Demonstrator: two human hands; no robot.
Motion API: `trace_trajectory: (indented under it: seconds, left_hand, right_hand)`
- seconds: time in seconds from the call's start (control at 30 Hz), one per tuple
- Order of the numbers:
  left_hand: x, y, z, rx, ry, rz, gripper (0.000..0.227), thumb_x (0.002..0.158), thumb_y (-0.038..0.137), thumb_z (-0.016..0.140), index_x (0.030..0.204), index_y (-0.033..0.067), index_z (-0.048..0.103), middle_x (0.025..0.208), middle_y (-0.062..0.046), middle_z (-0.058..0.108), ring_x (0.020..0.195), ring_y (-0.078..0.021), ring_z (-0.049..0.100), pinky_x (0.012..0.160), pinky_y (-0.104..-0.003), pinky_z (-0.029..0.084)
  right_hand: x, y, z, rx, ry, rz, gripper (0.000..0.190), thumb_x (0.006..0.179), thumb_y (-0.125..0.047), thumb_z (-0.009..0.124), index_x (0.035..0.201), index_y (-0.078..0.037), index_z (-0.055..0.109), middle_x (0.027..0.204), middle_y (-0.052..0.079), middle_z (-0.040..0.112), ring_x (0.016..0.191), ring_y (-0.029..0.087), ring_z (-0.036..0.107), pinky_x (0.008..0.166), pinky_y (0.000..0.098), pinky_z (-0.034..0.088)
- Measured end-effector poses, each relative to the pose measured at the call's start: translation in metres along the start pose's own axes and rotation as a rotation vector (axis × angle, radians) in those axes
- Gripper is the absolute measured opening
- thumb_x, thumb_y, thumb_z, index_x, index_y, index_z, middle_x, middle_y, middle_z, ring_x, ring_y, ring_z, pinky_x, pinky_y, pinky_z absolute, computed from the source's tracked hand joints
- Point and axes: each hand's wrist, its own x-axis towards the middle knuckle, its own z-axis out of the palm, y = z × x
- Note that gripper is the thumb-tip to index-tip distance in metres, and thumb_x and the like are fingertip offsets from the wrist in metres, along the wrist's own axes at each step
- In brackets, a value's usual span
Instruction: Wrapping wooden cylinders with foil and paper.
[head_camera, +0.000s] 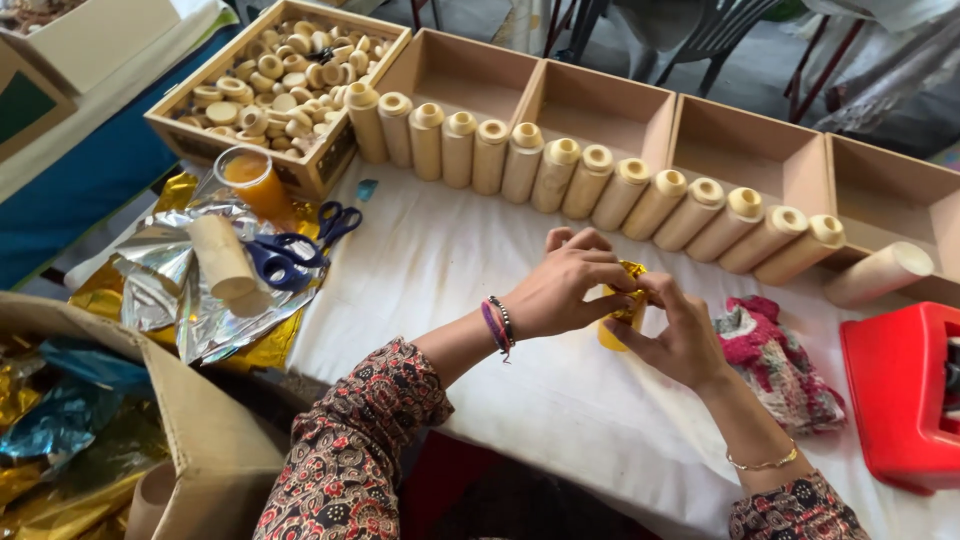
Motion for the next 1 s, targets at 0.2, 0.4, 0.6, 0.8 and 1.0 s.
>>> trace_trajectory:
  seconds: [0.2, 0.4, 0.6, 0.8, 1.0]
  left_hand:
    - [0.013, -0.035, -0.032, -0.168, 0.128, 0.141, 0.025, 0.086, 0.016, 0.08, 0.11, 0.0143, 0.073, 0.119, -0.006, 0.07, 0.12, -0.0248, 0.062, 0.106, -0.039, 0.043]
    - [0.003, -0.263, -0.198, 0.786, 0.549, -0.373, 0.021, 0.088, 0.004, 0.066, 0.107, 0.0076, 0.073, 0.095, -0.013, 0.074, 0.087, -0.028, 0.074, 0.072, -0.039, 0.059]
    - [-0.121, -0.448, -0.293, 0.983, -0.14, -1.385, 0.036, 0.108, 0.027, 0.046, 0.132, 0.0116, 0.069, 0.136, -0.016, 0.066, 0.121, -0.0355, 0.066, 0.093, -0.057, 0.054]
    - [-0.099, -0.41, -0.305, 1.045, 0.149, -1.472, 0.06, 0.072, 0.028, 0.089, 0.12, 0.0004, 0.067, 0.132, -0.02, 0.059, 0.12, -0.0359, 0.061, 0.09, -0.047, 0.054]
    - [0.024, -0.191, -0.265, 0.229, 0.32, -0.739, 0.035, 0.088, 0.012, 0.081, 0.121, 0.0112, 0.07, 0.111, -0.005, 0.073, 0.098, -0.0143, 0.072, 0.08, -0.026, 0.061]
  right_hand:
    - [-0.005, 0.004, 0.006, -0.005, -0.001, 0.037, 0.064, 0.082, -0.022, 0.082, 0.128, -0.001, 0.043, 0.111, 0.02, 0.073, 0.102, 0.032, 0.076, 0.073, 0.0363, 0.064]
    - [-0.007, 0.004, 0.006, -0.034, 0.05, -0.026, 0.084, 0.082, -0.022, 0.082, 0.145, -0.002, 0.03, 0.111, 0.022, 0.073, 0.101, 0.033, 0.075, 0.088, 0.0444, 0.061]
    - [-0.008, 0.011, 0.01, 0.029, 0.081, -0.171, 0.095, 0.082, -0.022, 0.085, 0.153, -0.004, 0.024, 0.116, 0.023, 0.071, 0.11, 0.034, 0.074, 0.097, 0.0451, 0.06]
    - [-0.015, 0.024, 0.012, 0.007, 0.093, -0.071, 0.097, 0.077, -0.024, 0.089, 0.151, -0.005, 0.028, 0.116, 0.023, 0.071, 0.108, 0.035, 0.074, 0.095, 0.0457, 0.06]
    - [-0.013, 0.027, 0.012, 0.035, 0.095, -0.08, 0.1, 0.079, -0.025, 0.088, 0.153, -0.004, 0.024, 0.117, 0.024, 0.071, 0.11, 0.036, 0.073, 0.097, 0.0456, 0.059]
